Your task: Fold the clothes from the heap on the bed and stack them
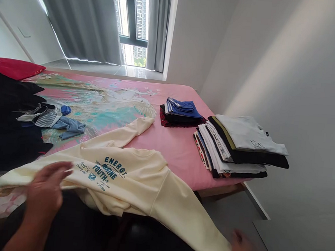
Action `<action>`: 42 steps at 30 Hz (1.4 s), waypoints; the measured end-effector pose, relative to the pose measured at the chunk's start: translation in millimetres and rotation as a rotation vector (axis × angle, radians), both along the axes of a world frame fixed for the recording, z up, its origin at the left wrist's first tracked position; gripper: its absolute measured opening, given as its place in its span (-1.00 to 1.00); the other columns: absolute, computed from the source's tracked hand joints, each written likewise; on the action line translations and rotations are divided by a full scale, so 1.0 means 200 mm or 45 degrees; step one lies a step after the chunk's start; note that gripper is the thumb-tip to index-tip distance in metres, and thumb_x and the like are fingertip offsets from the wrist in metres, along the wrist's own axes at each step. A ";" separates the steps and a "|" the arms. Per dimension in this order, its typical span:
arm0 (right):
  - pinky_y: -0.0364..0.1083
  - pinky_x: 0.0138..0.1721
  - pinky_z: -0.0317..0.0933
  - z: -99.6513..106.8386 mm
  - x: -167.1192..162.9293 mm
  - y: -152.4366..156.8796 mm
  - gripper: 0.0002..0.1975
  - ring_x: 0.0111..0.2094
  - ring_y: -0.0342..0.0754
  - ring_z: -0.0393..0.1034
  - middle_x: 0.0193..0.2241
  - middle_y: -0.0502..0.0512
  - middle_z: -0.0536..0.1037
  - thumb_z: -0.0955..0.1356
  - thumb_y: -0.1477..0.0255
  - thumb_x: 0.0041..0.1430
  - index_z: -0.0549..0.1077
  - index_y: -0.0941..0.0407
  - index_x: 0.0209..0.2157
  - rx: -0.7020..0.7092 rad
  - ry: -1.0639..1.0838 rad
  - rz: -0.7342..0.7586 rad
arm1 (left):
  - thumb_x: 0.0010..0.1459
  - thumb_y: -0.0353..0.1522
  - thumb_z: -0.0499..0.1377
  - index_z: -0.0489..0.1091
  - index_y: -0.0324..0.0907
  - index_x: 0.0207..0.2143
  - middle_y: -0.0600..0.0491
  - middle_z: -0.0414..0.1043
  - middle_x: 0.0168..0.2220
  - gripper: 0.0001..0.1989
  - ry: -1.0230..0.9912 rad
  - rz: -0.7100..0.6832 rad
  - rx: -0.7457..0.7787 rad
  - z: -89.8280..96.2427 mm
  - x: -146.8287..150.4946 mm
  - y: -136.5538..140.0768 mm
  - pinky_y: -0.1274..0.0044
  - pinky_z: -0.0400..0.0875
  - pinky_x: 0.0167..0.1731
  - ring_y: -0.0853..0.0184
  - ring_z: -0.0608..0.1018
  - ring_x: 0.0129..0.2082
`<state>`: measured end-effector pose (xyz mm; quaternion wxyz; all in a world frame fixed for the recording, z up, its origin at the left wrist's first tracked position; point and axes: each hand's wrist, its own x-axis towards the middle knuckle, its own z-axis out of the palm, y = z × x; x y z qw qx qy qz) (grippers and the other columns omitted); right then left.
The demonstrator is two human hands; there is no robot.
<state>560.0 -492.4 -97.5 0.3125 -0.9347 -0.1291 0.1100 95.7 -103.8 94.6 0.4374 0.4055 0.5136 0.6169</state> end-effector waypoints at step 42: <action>-0.08 -0.13 0.20 0.53 -0.80 0.98 -0.78 -0.23 -0.05 0.31 -0.30 0.10 0.43 0.24 0.29 0.23 0.44 0.12 -0.27 0.793 -0.003 0.881 | -0.05 -0.07 0.22 0.38 -0.23 -0.35 0.10 0.37 -0.48 -0.61 0.158 -1.103 -0.374 -0.32 0.82 -0.54 0.60 0.26 -0.48 0.43 0.37 -0.51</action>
